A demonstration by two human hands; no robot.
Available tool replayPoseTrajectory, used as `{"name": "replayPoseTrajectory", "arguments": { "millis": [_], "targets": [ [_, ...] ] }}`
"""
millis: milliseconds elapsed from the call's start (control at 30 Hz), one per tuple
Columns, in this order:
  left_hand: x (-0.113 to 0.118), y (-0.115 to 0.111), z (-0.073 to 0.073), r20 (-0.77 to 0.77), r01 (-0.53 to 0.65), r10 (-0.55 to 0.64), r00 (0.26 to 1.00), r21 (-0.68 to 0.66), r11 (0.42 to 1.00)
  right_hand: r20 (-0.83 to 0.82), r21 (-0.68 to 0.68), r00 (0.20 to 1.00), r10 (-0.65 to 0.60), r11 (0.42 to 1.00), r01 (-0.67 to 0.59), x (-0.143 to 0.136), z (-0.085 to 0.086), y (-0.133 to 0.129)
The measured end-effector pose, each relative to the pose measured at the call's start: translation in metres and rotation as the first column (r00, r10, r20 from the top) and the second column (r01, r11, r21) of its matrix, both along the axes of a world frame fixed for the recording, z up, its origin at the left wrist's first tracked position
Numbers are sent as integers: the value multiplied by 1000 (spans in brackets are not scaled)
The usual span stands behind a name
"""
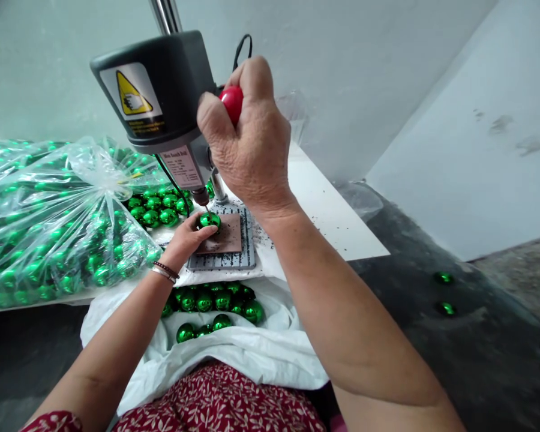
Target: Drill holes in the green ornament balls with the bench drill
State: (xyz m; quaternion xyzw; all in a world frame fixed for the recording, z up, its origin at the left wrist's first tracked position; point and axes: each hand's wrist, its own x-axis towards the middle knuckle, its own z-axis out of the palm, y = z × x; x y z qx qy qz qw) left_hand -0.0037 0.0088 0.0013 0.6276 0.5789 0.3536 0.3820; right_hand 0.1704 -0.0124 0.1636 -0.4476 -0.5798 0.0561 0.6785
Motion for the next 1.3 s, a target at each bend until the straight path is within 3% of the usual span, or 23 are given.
{"name": "replayPoseTrajectory", "arguments": {
  "millis": [133,267,333,667,967,1300],
  "targets": [
    [4,-7,3,-142,-11,18,990,45,999,4,42,1000,4,999,-4,1,-3,1],
    [9,-16,2,-375,-9,73,924,170,985,2,59,1000,21,998,-21,1,-4,-1],
    [11,-20,3,-418,6,77,905,195,981,-3,54,1000,26,998,-25,0,-5,-2],
    [18,-21,8,-295,-1,38,955,126,992,7,32,1000,3,999,-4,2,-8,-2],
    [19,-23,7,-370,-4,43,928,105,994,47,54,996,-77,996,75,2,-13,-3],
    [20,-23,5,-326,-25,56,944,98,995,132,148,963,-234,965,214,-1,-36,-17]
  ]
}}
